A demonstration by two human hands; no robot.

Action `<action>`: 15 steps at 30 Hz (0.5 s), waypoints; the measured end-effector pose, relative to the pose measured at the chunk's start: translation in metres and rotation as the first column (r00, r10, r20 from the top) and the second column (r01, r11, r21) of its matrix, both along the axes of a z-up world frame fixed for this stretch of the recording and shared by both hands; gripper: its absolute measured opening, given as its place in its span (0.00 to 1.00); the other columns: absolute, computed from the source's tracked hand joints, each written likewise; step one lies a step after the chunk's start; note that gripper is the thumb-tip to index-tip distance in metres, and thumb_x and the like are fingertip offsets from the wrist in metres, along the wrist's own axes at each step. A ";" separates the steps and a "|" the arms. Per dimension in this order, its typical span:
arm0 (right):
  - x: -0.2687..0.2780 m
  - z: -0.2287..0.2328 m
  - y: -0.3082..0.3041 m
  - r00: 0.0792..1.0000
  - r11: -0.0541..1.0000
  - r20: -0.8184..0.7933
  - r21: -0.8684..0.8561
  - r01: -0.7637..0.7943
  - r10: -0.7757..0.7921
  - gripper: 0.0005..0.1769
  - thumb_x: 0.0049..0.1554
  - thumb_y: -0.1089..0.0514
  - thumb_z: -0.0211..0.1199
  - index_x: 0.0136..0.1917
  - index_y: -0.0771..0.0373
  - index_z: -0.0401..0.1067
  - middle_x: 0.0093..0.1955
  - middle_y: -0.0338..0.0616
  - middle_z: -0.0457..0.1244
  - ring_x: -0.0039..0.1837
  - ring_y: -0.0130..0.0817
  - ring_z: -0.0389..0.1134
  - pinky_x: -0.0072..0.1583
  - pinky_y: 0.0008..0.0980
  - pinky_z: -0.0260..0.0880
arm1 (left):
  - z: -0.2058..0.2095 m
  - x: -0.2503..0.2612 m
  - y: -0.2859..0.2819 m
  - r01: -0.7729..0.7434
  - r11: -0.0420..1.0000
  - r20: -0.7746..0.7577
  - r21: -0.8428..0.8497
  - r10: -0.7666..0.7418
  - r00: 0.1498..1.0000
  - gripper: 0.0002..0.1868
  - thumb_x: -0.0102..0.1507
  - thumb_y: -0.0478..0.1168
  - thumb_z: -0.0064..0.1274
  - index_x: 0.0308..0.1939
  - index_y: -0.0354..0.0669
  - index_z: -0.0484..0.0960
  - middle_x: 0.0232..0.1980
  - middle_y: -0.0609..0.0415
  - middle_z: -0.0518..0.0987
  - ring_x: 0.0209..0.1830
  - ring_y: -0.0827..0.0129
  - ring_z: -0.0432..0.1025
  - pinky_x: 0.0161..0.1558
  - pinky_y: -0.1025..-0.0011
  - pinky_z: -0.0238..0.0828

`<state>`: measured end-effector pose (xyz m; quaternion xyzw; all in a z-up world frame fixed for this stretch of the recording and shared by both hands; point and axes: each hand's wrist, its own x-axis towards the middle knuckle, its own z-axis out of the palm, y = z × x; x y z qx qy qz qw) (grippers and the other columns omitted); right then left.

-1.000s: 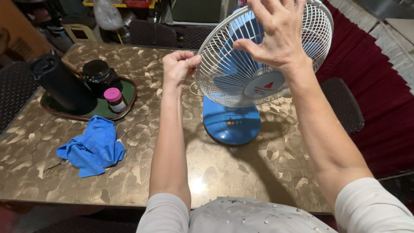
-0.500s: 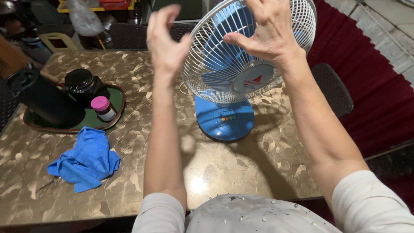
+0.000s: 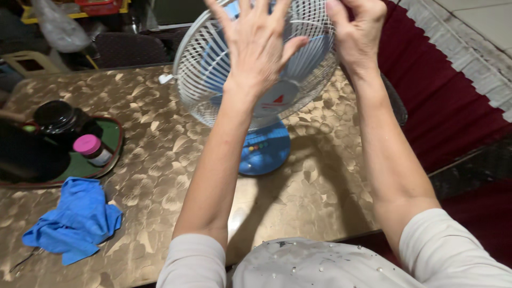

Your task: The person disassembles a blue table fan by removing the front grille, unscrewing the blade nut, detaching the fan blades, and removing the rear grille. The components are placed on the table.

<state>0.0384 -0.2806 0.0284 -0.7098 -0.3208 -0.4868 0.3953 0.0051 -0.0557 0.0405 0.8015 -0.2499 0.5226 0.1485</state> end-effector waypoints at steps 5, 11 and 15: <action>0.029 -0.047 -0.050 0.957 0.952 -0.267 0.304 -0.023 0.109 0.13 0.70 0.61 0.59 0.62 0.67 0.79 0.38 0.32 0.62 0.39 0.18 0.59 0.41 0.24 0.58 | -0.010 0.002 -0.009 -0.111 0.994 -0.038 -0.017 0.110 0.993 0.47 0.57 0.65 0.70 0.74 0.54 0.68 0.71 0.50 0.68 0.76 0.49 0.55 0.70 0.21 0.27; 0.046 -0.102 -0.055 0.696 0.887 -0.671 0.448 0.108 0.255 0.22 0.68 0.47 0.49 0.55 0.63 0.79 0.36 0.33 0.64 0.34 0.19 0.58 0.35 0.19 0.58 | -0.016 0.002 0.000 -0.125 0.991 -0.081 -0.036 0.122 0.989 0.46 0.62 0.68 0.67 0.74 0.50 0.68 0.74 0.49 0.66 0.79 0.49 0.53 0.73 0.23 0.25; 0.049 -0.125 -0.053 0.419 0.802 -0.810 0.539 0.257 0.411 0.23 0.68 0.41 0.44 0.52 0.58 0.73 0.43 0.40 0.66 0.41 0.30 0.64 0.39 0.27 0.64 | -0.020 0.001 0.007 -0.151 0.986 -0.103 -0.071 0.144 0.984 0.45 0.64 0.71 0.63 0.74 0.48 0.69 0.75 0.45 0.65 0.79 0.47 0.52 0.72 0.23 0.23</action>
